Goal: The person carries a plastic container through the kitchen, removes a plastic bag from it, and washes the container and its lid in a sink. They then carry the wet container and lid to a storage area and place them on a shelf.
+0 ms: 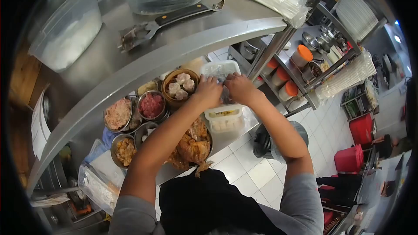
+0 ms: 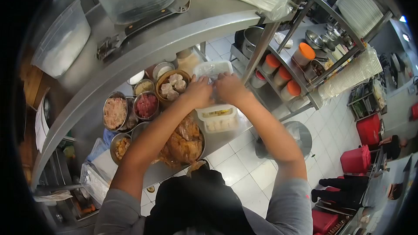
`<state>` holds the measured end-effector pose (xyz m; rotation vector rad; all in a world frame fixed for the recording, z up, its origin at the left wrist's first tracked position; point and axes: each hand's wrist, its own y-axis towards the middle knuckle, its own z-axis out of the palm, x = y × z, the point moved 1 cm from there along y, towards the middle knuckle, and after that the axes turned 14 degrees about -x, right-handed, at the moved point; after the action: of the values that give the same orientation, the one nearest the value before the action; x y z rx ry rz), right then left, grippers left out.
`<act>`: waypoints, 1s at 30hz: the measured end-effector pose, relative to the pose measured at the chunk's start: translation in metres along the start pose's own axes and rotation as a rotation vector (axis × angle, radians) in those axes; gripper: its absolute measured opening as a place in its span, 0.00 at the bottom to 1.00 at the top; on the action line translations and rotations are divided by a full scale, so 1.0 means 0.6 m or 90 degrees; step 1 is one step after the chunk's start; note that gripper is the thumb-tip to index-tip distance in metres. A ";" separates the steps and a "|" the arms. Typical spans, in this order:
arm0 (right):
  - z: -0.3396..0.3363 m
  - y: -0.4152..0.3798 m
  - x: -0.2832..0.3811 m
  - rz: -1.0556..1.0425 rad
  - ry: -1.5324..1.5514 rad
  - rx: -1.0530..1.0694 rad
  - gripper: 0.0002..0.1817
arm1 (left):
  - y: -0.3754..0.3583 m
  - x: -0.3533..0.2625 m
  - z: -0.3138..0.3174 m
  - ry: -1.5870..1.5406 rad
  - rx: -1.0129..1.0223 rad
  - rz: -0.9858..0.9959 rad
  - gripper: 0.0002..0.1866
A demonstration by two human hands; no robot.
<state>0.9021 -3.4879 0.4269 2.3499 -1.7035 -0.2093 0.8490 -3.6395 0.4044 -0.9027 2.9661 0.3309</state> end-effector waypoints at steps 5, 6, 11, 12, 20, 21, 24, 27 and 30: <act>0.007 -0.006 0.002 -0.011 -0.133 0.041 0.18 | -0.004 0.006 -0.009 -0.028 0.035 -0.009 0.35; -0.010 -0.005 0.011 0.026 -0.095 0.054 0.19 | -0.018 0.009 -0.026 -0.030 0.035 -0.015 0.35; -0.148 -0.052 0.067 0.089 0.229 -0.082 0.22 | -0.227 0.033 -0.207 -0.419 -0.202 -0.106 0.32; -0.164 -0.061 0.093 0.088 0.232 -0.050 0.22 | -0.295 0.043 -0.248 -0.483 -0.194 -0.164 0.30; -0.151 -0.090 0.378 -0.189 0.850 0.336 0.20 | -0.956 0.160 -0.266 0.110 -0.405 -0.741 0.16; -0.140 -0.078 0.424 -0.239 0.832 0.369 0.20 | -1.033 0.160 -0.237 0.135 -0.386 -0.810 0.17; -0.095 -0.047 0.590 -0.315 0.758 0.442 0.17 | -1.163 0.129 -0.171 0.054 -0.362 -0.905 0.18; -0.016 -0.032 0.747 -0.329 0.765 0.357 0.10 | -1.202 0.100 -0.132 -0.063 -0.321 -0.923 0.20; 0.059 -0.015 0.890 -0.427 0.641 0.210 0.06 | -1.213 0.093 -0.095 0.012 -0.187 -0.786 0.16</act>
<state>1.0689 -3.9956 0.4008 2.4419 -0.4867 1.0330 1.2072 -4.2713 0.3134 -2.4295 1.8105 0.6401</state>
